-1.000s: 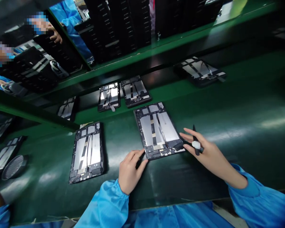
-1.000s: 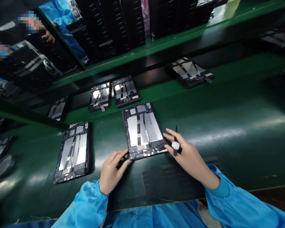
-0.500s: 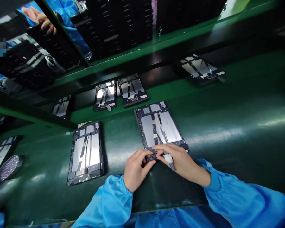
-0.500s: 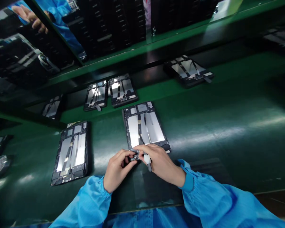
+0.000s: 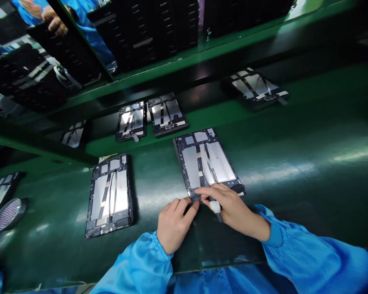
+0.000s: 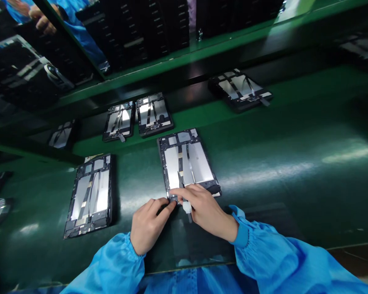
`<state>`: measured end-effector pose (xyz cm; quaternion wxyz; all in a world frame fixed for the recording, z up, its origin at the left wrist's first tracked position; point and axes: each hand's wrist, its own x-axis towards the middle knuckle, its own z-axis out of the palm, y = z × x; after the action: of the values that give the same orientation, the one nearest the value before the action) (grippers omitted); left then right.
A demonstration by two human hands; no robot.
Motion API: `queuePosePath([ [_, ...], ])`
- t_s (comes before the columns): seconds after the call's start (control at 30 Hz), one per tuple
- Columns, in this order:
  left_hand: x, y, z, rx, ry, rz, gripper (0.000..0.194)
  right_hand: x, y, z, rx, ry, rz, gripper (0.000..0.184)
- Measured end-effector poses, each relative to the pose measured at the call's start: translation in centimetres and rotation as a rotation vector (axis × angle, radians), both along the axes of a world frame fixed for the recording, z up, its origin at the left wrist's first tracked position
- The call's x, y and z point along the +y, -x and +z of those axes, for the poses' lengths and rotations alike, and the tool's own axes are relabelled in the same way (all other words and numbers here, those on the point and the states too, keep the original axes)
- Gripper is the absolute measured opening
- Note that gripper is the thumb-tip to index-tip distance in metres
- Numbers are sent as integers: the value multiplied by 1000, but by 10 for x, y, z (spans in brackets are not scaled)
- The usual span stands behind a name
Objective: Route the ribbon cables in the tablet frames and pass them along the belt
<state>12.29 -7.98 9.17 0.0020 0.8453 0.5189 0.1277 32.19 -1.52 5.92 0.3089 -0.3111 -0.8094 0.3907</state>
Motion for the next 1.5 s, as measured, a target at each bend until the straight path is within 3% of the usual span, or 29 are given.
queuePosePath([
  [0.2,-7,14,-5,29,-15,-85,36,-2,-2,-6,-11,-25,-3,52],
  [0.33,-4,18,-7,43,-7,-126,36,-1,-2,-7,-1,55,-23,48],
  [0.53,-4,14,-10,84,-50,-118,39,5,-5,1,16,55,-28,40],
  [0.7,-7,7,-13,74,-21,-49,36,-3,-28,17,154,282,-28,44],
  [0.83,-8,6,-14,41,25,-38,38,-15,-31,17,181,457,-73,30],
  [0.93,-7,7,-13,29,29,-36,38,-17,-25,14,167,429,-87,18],
  [1.07,-7,6,-13,21,14,-38,38,-13,-27,13,157,365,-96,16],
  [1.27,-7,8,-14,41,1,-40,38,-7,-40,16,131,453,-189,18],
  [1.37,-7,13,-12,3,3,-80,38,-8,-38,15,160,506,-164,18],
  [1.5,-6,19,-12,-64,-37,-123,36,-11,-32,14,186,494,-14,19],
])
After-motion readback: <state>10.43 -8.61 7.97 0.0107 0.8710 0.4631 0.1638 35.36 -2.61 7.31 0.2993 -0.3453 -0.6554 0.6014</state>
